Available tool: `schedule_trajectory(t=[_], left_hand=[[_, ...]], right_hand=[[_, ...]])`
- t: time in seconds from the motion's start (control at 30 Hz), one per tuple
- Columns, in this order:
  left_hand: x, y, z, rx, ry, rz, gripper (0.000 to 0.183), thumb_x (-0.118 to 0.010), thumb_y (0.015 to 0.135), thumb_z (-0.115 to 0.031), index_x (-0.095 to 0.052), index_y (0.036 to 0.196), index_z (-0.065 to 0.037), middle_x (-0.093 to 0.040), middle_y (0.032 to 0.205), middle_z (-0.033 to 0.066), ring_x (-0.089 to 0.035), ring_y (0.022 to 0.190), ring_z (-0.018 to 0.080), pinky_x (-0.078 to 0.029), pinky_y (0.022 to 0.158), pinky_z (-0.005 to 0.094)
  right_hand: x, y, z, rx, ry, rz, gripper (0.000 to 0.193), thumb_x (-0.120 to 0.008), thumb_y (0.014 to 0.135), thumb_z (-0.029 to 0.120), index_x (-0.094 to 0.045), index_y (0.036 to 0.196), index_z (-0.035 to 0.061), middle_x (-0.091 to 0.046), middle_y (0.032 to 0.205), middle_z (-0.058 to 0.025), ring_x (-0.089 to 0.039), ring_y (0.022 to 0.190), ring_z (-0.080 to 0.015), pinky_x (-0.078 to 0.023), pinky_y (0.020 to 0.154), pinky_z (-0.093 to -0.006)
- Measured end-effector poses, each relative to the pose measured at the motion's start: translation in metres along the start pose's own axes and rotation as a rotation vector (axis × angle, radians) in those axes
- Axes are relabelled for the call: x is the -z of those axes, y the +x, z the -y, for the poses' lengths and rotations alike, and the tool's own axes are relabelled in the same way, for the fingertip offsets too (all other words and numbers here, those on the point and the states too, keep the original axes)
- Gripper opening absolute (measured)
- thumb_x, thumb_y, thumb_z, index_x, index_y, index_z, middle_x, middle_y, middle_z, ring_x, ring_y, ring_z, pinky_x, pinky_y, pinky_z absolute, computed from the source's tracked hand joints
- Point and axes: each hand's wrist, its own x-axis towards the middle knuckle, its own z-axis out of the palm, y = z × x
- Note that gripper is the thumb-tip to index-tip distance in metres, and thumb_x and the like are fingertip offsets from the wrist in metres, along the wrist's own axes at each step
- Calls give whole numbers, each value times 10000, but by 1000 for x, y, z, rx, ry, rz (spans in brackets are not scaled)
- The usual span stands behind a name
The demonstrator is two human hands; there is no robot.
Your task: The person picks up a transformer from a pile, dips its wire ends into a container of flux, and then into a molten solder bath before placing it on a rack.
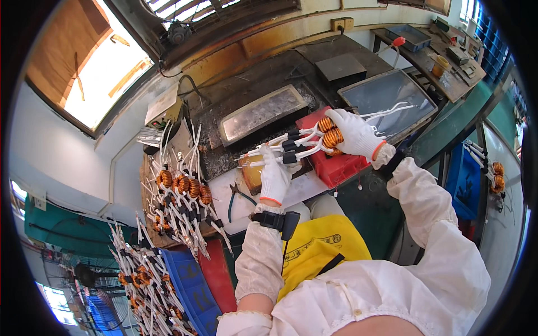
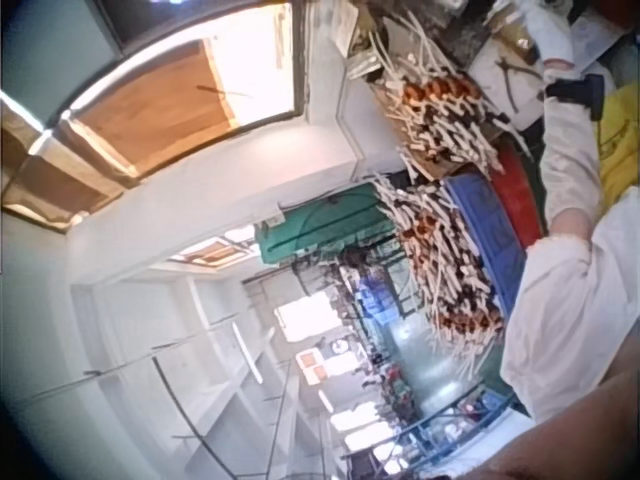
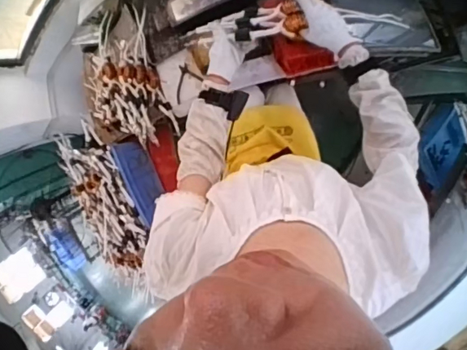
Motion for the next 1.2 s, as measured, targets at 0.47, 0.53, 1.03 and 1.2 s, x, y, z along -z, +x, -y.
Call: schedule_trajectory(t=[0.47, 0.53, 1.03, 1.2], left_hand=[[-58, -53, -10, -1082, 1480, 206, 387, -746, 693, -251, -618, 1002, -56, -585, 1057, 132, -557, 1017, 314, -453, 901, 432], [-64, -28, -14, -1148, 1643, 177, 385, -739, 683, -253, -621, 995, -60, -574, 1089, 128, -520, 1074, 328, -392, 967, 472], [-45, 35, 23, -1180, 2033, 56, 210, -542, 821, -198, -630, 941, -49, -588, 1124, 183, -539, 1118, 340, -359, 1030, 490], [-37, 40, 28, -1181, 1912, 34, 243, -570, 832, -239, -623, 986, -59, -587, 1141, 161, -551, 1117, 324, -383, 1015, 476]], right_hand=[[-2, 2, -2, 14, -43, -67, 621, -753, 620, 122, -456, 1161, 52, -546, 1041, -157, -577, 962, -359, -487, 802, -427], [-3, 2, -1, 16, -60, -68, 627, -753, 619, 124, -453, 1164, 53, -546, 1042, -157, -576, 965, -358, -486, 803, -426], [1, 7, 5, 22, -106, -14, 650, -755, 613, 117, -437, 1177, 54, -545, 1054, -163, -573, 975, -364, -480, 820, -430], [1, 10, 11, -11, -173, 27, 621, -746, 626, 115, -449, 1168, 44, -541, 1064, -163, -561, 1002, -362, -473, 833, -432]])
